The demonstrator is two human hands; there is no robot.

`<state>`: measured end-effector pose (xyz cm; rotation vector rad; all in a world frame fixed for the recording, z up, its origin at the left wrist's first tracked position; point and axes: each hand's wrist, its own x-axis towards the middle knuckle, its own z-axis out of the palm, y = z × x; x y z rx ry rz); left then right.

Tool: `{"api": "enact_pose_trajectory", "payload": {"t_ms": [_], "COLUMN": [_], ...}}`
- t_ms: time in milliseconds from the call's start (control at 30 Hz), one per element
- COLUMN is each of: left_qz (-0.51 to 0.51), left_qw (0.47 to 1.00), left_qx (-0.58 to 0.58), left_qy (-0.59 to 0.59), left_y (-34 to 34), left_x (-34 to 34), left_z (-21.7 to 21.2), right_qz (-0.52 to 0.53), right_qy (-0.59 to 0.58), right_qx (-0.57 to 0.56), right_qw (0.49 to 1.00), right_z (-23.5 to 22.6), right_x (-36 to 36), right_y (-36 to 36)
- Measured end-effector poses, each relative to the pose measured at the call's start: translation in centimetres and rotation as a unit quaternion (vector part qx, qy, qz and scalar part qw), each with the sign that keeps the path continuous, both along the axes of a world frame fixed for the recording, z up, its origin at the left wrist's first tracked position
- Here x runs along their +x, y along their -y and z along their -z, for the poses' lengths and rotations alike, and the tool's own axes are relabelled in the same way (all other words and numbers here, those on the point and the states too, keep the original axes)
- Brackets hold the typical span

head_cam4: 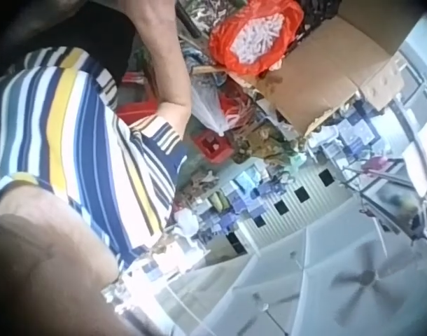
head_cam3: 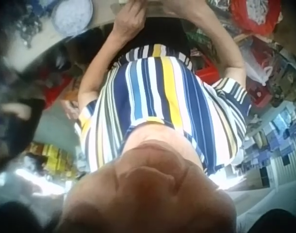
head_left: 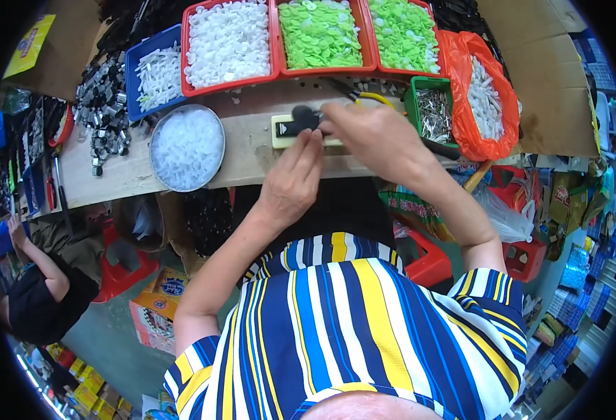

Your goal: Assembling small mechanical toy parts using a jig, hammer, and pliers at a factory workbench.

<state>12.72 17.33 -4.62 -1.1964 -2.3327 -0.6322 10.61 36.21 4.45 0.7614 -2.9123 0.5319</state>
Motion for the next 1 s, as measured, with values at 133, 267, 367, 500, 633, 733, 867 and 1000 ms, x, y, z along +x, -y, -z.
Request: {"api": "enact_pose_trajectory", "payload": {"t_ms": [133,267,367,500,633,733,867,1000], "left_qz": [-0.034,-0.040,-0.036,-0.027,-0.019,-0.009,-0.017,-0.034], "left_qw": [0.999,0.999,0.999,1.000,1.000,0.999,0.997,0.996], "left_qx": [0.021,0.000,0.003,0.003,0.011,0.024,0.067,0.082], "left_qy": [0.037,0.021,0.019,0.015,0.018,0.032,0.043,0.029], "left_y": [0.7,0.1,0.2,-0.1,0.2,0.1,1.2,1.8], "left_x": [-0.5,-0.6,-1.0,-1.0,-1.6,-2.1,-2.2,-2.2], "left_z": [-0.3,-0.9,-0.9,-1.0,-1.4,-2.2,-2.5,-2.5], "right_qz": [0.100,0.151,0.152,0.164,0.148,0.228,0.127,0.043], "right_qy": [-0.083,0.054,-0.012,0.067,-0.064,-0.091,-0.094,-0.096], "right_qx": [-0.114,0.020,-0.060,0.025,-0.076,-0.081,-0.106,-0.144], "right_qw": [0.985,0.987,0.987,0.984,0.984,0.966,0.982,0.984], "right_z": [-0.8,2.1,0.4,2.6,2.4,0.0,-3.2,-1.2], "right_x": [2.0,3.9,4.4,4.8,2.5,-0.1,1.0,1.5], "right_y": [-2.8,-5.3,-4.9,-5.1,-7.3,-8.5,-5.2,-1.9]}}
